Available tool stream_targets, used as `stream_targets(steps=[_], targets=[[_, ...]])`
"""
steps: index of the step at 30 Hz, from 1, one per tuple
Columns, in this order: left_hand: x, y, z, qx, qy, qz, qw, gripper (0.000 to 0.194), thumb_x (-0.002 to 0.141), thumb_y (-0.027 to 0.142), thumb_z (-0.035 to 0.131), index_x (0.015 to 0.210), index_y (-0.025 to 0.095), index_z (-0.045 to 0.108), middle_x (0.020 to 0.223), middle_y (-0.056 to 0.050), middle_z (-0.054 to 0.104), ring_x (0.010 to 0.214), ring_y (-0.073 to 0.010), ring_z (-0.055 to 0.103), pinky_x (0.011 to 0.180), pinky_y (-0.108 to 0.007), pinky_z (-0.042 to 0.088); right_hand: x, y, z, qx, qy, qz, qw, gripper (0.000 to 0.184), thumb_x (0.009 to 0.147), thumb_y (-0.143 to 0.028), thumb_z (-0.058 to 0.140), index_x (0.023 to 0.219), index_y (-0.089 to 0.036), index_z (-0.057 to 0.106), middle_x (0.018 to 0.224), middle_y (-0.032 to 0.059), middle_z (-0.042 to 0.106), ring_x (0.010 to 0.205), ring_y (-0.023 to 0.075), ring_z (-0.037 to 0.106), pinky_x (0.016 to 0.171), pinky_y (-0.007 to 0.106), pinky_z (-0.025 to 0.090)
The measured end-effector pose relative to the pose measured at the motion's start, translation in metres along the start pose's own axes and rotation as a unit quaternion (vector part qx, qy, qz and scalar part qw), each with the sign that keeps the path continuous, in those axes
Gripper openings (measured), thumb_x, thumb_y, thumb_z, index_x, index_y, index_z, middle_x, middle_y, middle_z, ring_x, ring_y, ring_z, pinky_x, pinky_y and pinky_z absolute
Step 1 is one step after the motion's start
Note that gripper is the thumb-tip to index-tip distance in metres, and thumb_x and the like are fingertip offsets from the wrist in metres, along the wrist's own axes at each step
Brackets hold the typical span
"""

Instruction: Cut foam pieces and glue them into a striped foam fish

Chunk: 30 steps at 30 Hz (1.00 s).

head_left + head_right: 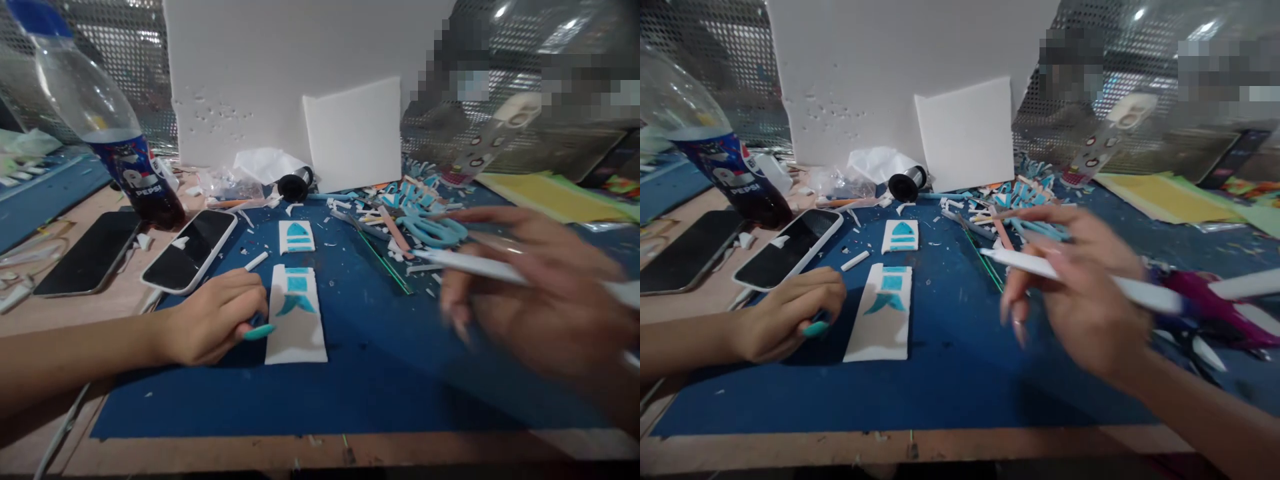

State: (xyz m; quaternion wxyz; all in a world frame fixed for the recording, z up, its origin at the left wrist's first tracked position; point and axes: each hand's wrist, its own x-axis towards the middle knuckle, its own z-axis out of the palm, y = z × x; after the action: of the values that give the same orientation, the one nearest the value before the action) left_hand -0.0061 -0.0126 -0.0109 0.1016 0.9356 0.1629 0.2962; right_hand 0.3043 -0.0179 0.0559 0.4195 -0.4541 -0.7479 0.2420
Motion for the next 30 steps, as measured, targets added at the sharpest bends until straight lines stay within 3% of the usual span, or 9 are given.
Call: stream_targets(steps=[3,6,8,12,16,19,24,27,30], targets=[[0.004,0.002,-0.004,-0.077,-0.024,0.03,0.996,0.023,0.098,0.034,0.028,0.084,0.02,0.04,0.076,-0.008,0.059,0.071,-0.02,0.054,0.064,-0.034,0.047,0.011,0.007,0.028,0.304,-0.083,0.108,0.943,0.029,0.08,-0.05,0.058,0.076,-0.021,0.058,0.046,-0.0009,0.062,0.03,0.0132,0.053,0.026,0.021,0.039],[0.004,0.006,-0.007,-0.088,-0.073,0.091,0.989,0.019,0.092,0.039,0.046,0.084,0.022,0.045,0.101,-0.011,0.068,0.101,-0.0257,0.059,0.085,-0.04,0.048,0.021,0.014,0.063,0.393,-0.148,0.159,0.893,0.035,0.074,-0.041,0.069,0.06,-0.02,0.045,0.041,-0.0036,0.059,0.024,0.0095,0.047,0.022,0.016,0.033],[0.004,0.008,-0.008,-0.059,-0.108,0.096,0.988,0.022,0.089,0.043,0.051,0.084,0.022,0.05,0.113,-0.009,0.068,0.122,-0.0309,0.048,0.102,-0.049,0.036,0.027,0.02,0.081,0.394,-0.204,0.177,0.878,0.04,0.073,-0.039,0.07,0.055,-0.019,0.04,0.033,-0.0064,0.052,0.02,0.0082,0.042,0.019,0.014,0.028],[0.002,0.01,-0.006,-0.039,-0.174,0.032,0.984,0.037,0.088,0.056,0.045,0.094,0.022,0.059,0.122,-0.009,0.063,0.139,-0.0382,0.017,0.107,-0.068,0.0,0.031,0.03,0.097,0.383,-0.205,0.172,0.884,0.043,0.078,-0.039,0.065,0.051,-0.018,0.038,0.036,-0.0052,0.055,0.018,0.0071,0.04,0.017,0.014,0.025],[-0.001,0.007,-0.005,-0.066,-0.216,-0.017,0.974,0.044,0.087,0.059,0.043,0.101,0.021,0.062,0.128,-0.01,0.059,0.139,-0.041,0.012,0.102,-0.071,-0.012,0.03,0.032,0.095,0.332,-0.208,0.174,0.903,0.043,0.081,-0.038,0.062,0.051,-0.018,0.038,0.038,-0.0044,0.056,0.018,0.0055,0.039,0.018,0.014,0.024],[-0.001,0.005,-0.005,-0.085,-0.25,-0.036,0.964,0.045,0.085,0.056,0.046,0.109,0.02,0.06,0.133,-0.01,0.054,0.139,-0.0414,0.013,0.102,-0.072,-0.01,0.029,0.031,0.094,0.28,-0.246,0.167,0.913,0.041,0.079,-0.037,0.064,0.052,-0.019,0.04,0.033,-0.007,0.048,0.021,0.0058,0.04,0.021,0.013,0.027],[0.006,0.003,-0.007,-0.089,-0.265,-0.019,0.96,0.043,0.081,0.045,0.057,0.115,0.018,0.058,0.134,-0.011,0.053,0.135,-0.0381,0.03,0.109,-0.067,-0.005,0.031,0.031,0.095,0.236,-0.263,0.156,0.922,0.041,0.079,-0.037,0.064,0.049,-0.019,0.042,0.036,-0.005,0.048,0.023,0.0054,0.04,0.022,0.015,0.027],[0.008,0.003,-0.008,-0.074,-0.241,-0.015,0.968,0.038,0.08,0.043,0.059,0.109,0.018,0.061,0.129,-0.01,0.058,0.132,-0.0381,0.036,0.11,-0.067,0.003,0.031,0.032,0.096,0.232,-0.268,0.16,0.921,0.041,0.079,-0.039,0.064,0.049,-0.02,0.042,0.036,-0.0047,0.048,0.023,0.0058,0.04,0.022,0.016,0.026],[0.007,0.003,-0.007,-0.064,-0.236,-0.019,0.969,0.032,0.079,0.044,0.06,0.101,0.021,0.064,0.126,-0.008,0.061,0.134,-0.0404,0.029,0.107,-0.07,0.011,0.032,0.031,0.096,0.225,-0.274,0.163,0.921,0.041,0.079,-0.04,0.062,0.05,-0.021,0.042,0.037,-0.0048,0.048,0.022,0.0068,0.041,0.02,0.017,0.027]])
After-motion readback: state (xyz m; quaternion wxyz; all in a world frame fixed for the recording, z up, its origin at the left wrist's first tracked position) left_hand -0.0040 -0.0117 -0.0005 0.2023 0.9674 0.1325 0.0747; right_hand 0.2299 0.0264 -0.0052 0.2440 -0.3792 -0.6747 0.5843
